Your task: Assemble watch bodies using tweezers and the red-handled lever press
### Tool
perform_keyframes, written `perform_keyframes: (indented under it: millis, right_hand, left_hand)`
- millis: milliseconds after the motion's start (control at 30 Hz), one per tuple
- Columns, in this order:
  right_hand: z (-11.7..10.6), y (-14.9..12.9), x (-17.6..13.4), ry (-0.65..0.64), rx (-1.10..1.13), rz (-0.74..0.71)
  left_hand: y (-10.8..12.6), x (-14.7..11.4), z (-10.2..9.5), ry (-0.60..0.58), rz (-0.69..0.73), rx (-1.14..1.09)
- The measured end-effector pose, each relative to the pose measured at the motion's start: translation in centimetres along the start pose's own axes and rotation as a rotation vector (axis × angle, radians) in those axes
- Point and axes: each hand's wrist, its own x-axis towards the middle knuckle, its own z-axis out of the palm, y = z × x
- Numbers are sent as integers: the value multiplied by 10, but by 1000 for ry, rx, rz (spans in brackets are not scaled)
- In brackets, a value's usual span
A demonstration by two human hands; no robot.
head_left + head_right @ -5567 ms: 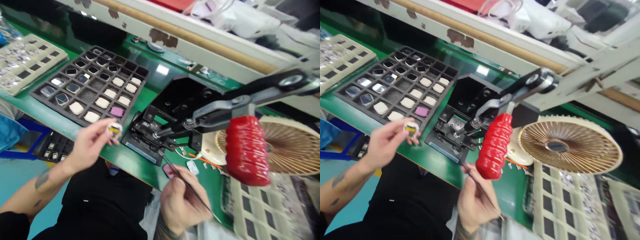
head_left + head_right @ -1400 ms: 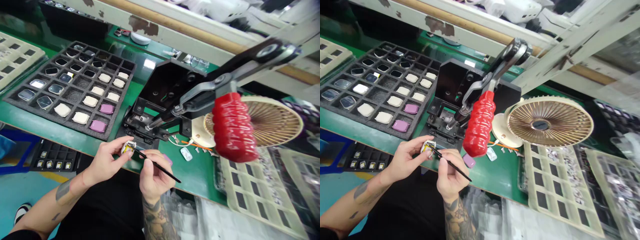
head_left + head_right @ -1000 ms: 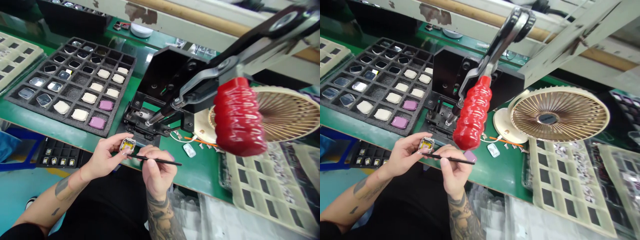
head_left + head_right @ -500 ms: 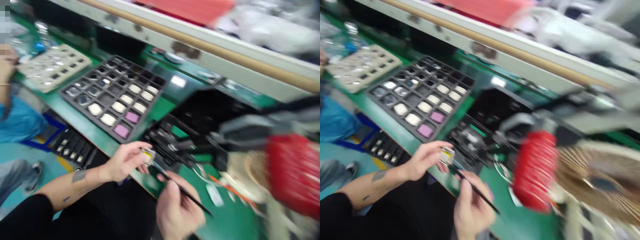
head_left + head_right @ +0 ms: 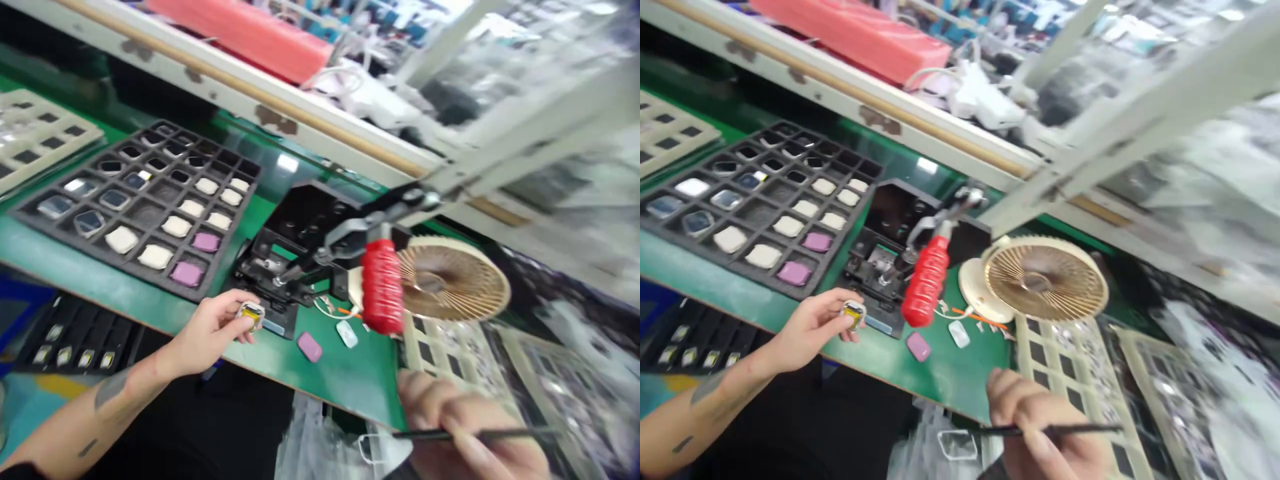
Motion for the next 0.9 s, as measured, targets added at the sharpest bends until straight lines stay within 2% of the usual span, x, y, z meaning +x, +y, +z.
perform_keyframes:
  millis: [67, 133, 167, 200, 233, 300, 400, 533, 600, 667, 800, 900]
  right_hand:
    - [-8, -4, 13, -54, -115, 20]
    - [-6, 1, 31, 12, -298, 41]
    - [-1, 7, 42, 149, -413, 30]
    - [6, 12, 52, 348, -448, -51]
    - [14, 19, 59, 449, -423, -118]
    - [28, 31, 61, 538, -396, -219]
    - [37, 45, 27, 495, -461, -256]
    - [31, 57, -40, 402, -613, -184]
    - [26, 63, -60, 404, -690, -138]
    - [19, 69, -70, 377, -777, -69]
    - [16, 74, -81, 177, -977, 90]
    - [10, 61, -82, 192, -980, 77]
  left_hand:
    - [-2, -1, -5, -18, 2, 37]
    - [-3, -4, -8, -26, 12, 88]
    - [-3, -5, -9, -29, 13, 112]
    - [-2, -6, -9, -31, 8, 131]
    - [-2, -7, -10, -29, -1, 145]
    - [0, -7, -10, -17, -16, 164]
    - [1, -8, -10, 2, -17, 191]
    - [3, -15, -9, 108, -28, 247]
    - [4, -16, -10, 149, -37, 291]
    - [5, -15, -12, 144, -44, 329]
    - [7, -13, -12, 118, -46, 346]
    - [9, -14, -9, 122, -35, 360]
